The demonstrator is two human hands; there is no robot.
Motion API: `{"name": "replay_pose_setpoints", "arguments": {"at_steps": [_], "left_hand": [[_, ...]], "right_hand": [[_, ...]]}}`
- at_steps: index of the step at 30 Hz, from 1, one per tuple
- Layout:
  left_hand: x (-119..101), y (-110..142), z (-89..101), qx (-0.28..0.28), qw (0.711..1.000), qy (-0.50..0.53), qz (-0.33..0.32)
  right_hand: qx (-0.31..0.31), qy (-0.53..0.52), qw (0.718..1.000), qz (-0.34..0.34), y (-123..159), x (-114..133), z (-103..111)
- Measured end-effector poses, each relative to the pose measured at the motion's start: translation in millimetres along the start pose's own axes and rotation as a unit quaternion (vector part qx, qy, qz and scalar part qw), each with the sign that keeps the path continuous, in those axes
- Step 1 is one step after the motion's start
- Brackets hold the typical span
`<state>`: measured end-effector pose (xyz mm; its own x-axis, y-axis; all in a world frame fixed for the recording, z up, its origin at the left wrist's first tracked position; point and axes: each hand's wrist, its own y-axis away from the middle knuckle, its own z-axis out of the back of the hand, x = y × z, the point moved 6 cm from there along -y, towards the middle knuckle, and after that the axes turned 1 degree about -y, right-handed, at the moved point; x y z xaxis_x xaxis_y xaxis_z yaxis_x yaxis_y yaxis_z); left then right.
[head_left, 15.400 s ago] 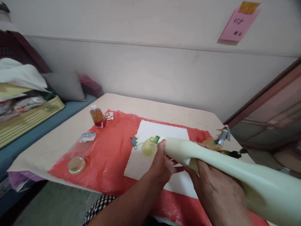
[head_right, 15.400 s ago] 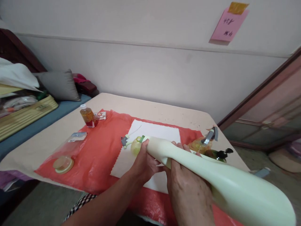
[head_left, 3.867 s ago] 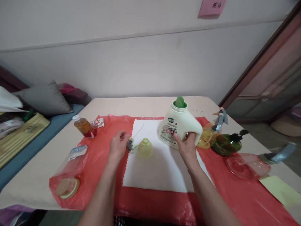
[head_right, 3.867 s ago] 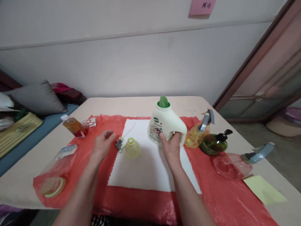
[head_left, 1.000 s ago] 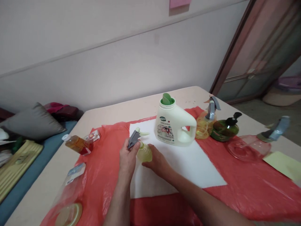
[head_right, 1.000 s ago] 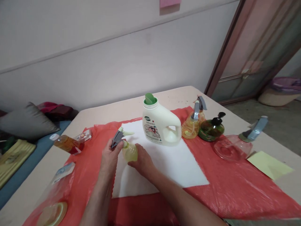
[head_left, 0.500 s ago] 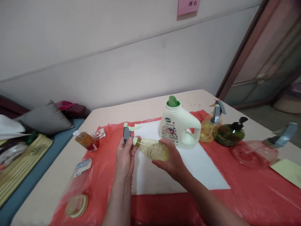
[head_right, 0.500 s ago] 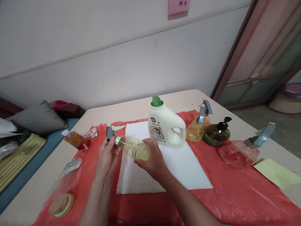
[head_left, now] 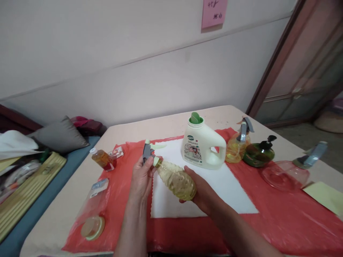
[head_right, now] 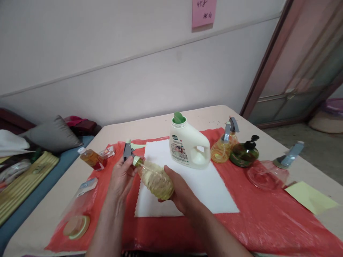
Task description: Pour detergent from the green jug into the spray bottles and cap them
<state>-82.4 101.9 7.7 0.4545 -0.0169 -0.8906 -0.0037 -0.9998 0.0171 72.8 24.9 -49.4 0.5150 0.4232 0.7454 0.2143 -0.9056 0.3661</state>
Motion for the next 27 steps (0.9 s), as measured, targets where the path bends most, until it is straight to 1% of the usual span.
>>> {"name": "replay_pose_setpoints", "arguments": {"at_steps": [1, 2, 3, 5, 7, 9, 10, 12, 16, 20, 22, 23, 25, 27], "left_hand": [[-1.1, -0.2, 0.6, -0.004, 1.0, -0.004, -0.004], [-2.6, -0.6, 1.9, -0.011, 1.0, -0.008, -0.008], [-4.1, -1.1, 3.7, -0.02, 1.0, -0.012, -0.01], [-6.7, -1.7, 7.3, -0.04, 0.999, -0.018, -0.008], [-9.3, -0.9, 9.1, -0.054, 0.998, -0.023, -0.007], [-12.1, 1.6, 8.7, -0.065, 0.998, -0.024, -0.012], [-13.3, 3.2, 7.9, -0.069, 0.997, -0.024, -0.015], [-15.6, 5.9, 6.2, -0.071, 0.997, -0.024, -0.019], [-21.7, 7.3, 7.0, -0.059, 0.997, -0.048, -0.028], [-24.1, 7.0, 10.2, -0.031, 0.996, -0.075, -0.019], [-24.5, 7.7, 10.7, -0.027, 0.996, -0.086, -0.02], [-25.1, 8.3, 10.6, -0.03, 0.995, -0.087, -0.025], [-26.9, 9.3, 9.5, -0.034, 0.996, -0.075, -0.04], [-28.7, 9.9, 7.9, -0.03, 0.996, -0.061, -0.05]], "right_hand": [[0.009, -0.023, 1.0, -0.017, 0.7, -2.4, -1.1], [0.017, -0.04, 0.999, -0.013, 1.5, -1.6, -1.7], [0.028, -0.053, 0.998, 0.005, 2.4, 1.5, -2.1], [0.045, -0.059, 0.996, 0.06, 4.9, 11.5, -2.3], [0.029, -0.016, 0.992, 0.124, 8.5, 22.0, -0.5], [-0.013, 0.062, 0.982, 0.178, 12.9, 29.4, 0.9], [-0.034, 0.096, 0.974, 0.2, 15.4, 31.8, 0.6], [-0.051, 0.134, 0.964, 0.223, 19.9, 33.4, -3.2], [-0.041, 0.146, 0.964, 0.219, 25.6, 35.7, -9.4], [-0.04, 0.161, 0.965, 0.202, 27.0, 42.1, -5.5], [-0.042, 0.147, 0.969, 0.195, 25.7, 40.8, -4.1], [-0.039, 0.128, 0.972, 0.195, 24.8, 38.6, -4.7], [-0.024, 0.058, 0.981, 0.186, 22.2, 30.2, -8.6], [-0.001, -0.03, 0.988, 0.151, 19.2, 18.5, -14.5]]}}
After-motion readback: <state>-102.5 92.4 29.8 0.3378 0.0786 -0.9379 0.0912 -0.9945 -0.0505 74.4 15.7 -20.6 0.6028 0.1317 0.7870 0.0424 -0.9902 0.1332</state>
